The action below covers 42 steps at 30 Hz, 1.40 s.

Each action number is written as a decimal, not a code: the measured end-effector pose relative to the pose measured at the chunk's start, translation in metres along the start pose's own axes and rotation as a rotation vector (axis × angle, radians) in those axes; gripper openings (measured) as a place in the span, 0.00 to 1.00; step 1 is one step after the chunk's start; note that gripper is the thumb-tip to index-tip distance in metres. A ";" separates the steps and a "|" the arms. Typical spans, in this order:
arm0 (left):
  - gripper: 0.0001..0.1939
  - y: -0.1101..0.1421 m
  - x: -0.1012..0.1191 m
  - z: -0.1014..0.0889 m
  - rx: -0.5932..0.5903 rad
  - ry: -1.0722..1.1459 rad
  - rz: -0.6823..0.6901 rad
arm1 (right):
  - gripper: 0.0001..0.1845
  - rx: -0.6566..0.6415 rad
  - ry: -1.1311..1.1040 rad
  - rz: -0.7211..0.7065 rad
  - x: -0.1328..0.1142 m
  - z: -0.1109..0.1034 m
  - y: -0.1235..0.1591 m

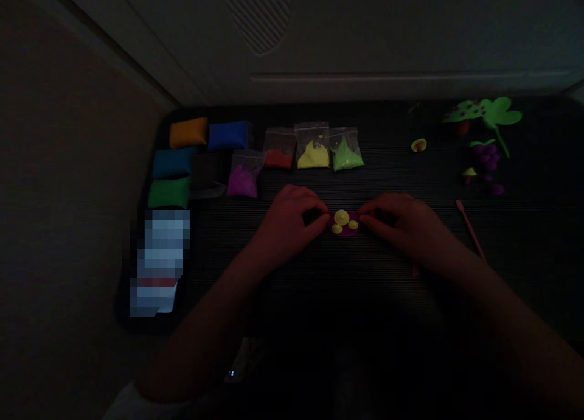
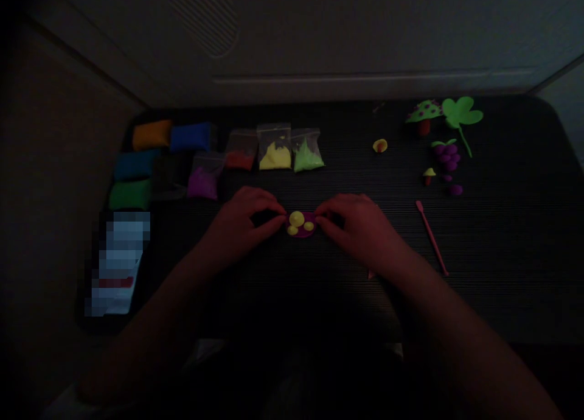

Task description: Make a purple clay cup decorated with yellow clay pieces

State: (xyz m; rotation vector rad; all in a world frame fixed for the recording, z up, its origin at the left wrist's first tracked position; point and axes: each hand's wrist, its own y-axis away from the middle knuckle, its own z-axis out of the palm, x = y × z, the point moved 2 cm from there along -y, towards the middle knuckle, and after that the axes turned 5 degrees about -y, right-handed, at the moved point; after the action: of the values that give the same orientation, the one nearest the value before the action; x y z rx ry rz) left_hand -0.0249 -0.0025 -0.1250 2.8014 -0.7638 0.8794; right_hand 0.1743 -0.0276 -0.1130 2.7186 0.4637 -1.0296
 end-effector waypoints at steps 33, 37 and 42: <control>0.07 0.000 0.002 0.004 -0.015 -0.073 -0.030 | 0.08 -0.027 0.078 -0.018 0.000 0.003 0.001; 0.08 0.000 0.003 0.004 -0.015 -0.070 -0.031 | 0.09 -0.055 0.077 -0.026 0.000 0.002 0.001; 0.08 0.001 0.004 0.002 -0.018 -0.080 -0.044 | 0.09 -0.059 0.079 -0.026 -0.002 -0.001 0.001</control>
State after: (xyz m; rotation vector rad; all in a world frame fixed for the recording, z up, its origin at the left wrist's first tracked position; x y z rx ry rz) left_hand -0.0216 -0.0055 -0.1244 2.8412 -0.7135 0.7531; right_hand 0.1736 -0.0283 -0.1112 2.7148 0.5352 -0.9026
